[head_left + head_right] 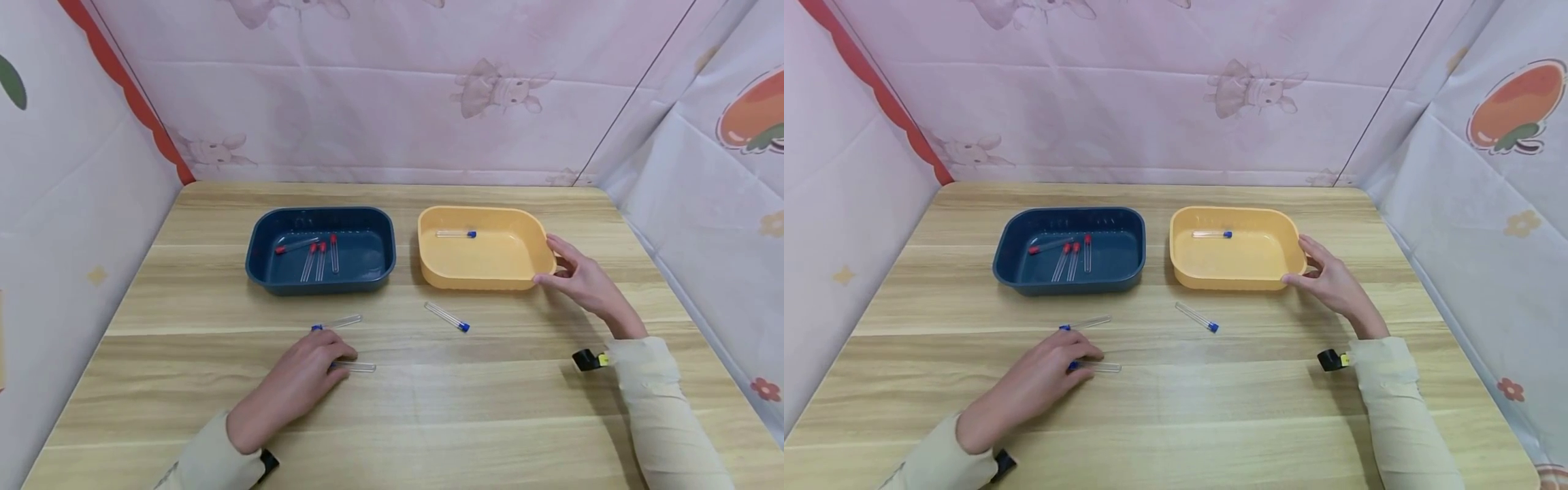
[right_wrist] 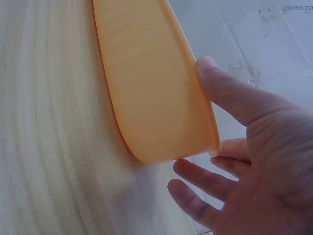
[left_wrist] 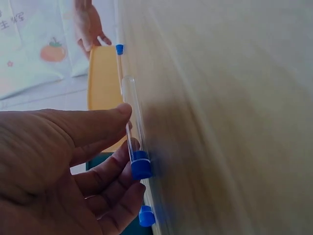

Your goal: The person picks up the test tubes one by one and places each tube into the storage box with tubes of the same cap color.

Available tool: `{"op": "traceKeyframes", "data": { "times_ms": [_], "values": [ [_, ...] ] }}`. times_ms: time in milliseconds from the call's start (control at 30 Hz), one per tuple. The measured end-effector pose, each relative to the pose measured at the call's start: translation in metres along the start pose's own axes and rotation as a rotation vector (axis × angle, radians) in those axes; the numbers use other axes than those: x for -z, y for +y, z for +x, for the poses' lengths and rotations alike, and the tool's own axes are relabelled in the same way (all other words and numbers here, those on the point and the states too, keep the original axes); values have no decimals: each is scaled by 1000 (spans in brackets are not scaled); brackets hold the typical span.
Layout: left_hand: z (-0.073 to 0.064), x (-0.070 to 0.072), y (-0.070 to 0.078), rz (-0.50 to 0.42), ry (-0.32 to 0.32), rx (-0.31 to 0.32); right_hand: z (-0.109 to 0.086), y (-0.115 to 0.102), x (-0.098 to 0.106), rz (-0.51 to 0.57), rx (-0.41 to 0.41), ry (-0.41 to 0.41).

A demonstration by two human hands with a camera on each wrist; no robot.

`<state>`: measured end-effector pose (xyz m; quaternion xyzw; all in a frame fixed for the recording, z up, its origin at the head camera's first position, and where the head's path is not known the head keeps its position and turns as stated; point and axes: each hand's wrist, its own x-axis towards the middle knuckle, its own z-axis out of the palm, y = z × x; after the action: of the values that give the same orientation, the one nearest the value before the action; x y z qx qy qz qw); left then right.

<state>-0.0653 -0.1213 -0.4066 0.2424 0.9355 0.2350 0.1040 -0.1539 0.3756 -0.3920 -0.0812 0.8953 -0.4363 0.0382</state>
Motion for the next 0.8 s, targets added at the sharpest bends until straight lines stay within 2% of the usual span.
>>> {"op": "traceKeyframes", "data": {
  "times_ms": [300,433,633,800],
  "values": [
    [8,-5,6,17,-6,-18,0,-1,0,8,-2,-4],
    [12,-7,11,-8,-16,-26,-1,-3,0,6,3,2],
    [17,-11,16,-52,-47,-28,-1,-4,0,-2,1,4],
    [21,-13,21,-19,-87,-19,-1,-2,0,-1,-9,-3]
  ]
}}
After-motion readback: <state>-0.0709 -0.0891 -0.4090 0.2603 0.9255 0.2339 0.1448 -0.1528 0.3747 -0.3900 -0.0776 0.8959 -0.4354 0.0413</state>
